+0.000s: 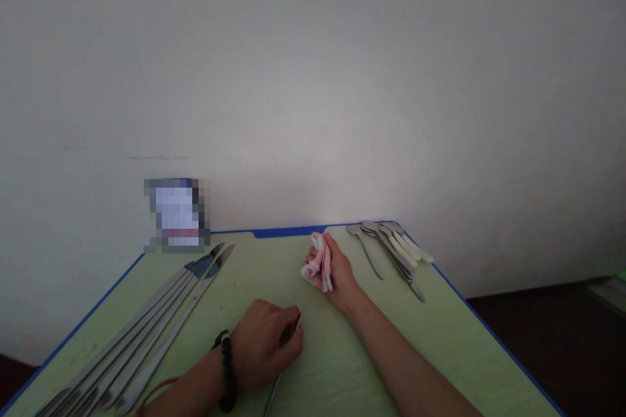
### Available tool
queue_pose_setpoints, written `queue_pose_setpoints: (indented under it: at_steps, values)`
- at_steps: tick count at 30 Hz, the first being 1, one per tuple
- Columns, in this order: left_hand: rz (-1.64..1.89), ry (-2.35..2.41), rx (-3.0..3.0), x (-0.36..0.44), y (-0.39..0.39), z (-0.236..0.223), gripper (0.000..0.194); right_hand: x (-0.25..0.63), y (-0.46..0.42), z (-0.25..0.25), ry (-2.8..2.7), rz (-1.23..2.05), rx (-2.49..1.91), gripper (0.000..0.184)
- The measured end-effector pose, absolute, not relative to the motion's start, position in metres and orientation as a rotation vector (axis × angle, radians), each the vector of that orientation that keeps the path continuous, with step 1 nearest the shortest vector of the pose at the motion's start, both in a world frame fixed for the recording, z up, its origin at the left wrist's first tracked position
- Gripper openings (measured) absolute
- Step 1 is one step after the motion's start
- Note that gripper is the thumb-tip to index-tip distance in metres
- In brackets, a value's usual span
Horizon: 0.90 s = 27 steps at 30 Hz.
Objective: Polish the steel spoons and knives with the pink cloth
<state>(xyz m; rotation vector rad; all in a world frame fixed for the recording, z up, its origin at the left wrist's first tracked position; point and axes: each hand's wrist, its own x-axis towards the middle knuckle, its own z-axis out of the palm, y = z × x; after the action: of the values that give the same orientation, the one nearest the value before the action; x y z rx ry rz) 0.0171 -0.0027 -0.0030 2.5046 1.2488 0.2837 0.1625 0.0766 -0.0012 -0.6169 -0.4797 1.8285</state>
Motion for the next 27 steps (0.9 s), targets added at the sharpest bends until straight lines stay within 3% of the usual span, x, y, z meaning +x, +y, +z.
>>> queue_pose_setpoints:
  at_steps: [7, 14, 22, 27]
  values:
    - [0.402, 1.294, 2.395, 0.014, 0.002, -0.004, 0.033, 0.155, 0.067, -0.003, -0.646, 1.874, -0.765, 0.036]
    - [0.413, 1.274, 2.364, 0.015, 0.003, -0.004, 0.027, 0.152, 0.064, -0.007, -0.773, 1.752, -0.876, 0.032]
    - [0.344, 1.111, 2.454, 0.014, 0.001, -0.004, 0.024, 0.158, 0.075, -0.008, -0.472, 1.762, -0.718, 0.025]
    - [0.330, 1.106, 2.413, 0.012, 0.002, -0.003, 0.027, 0.160, 0.075, -0.006, -0.508, 1.759, -0.656, 0.031]
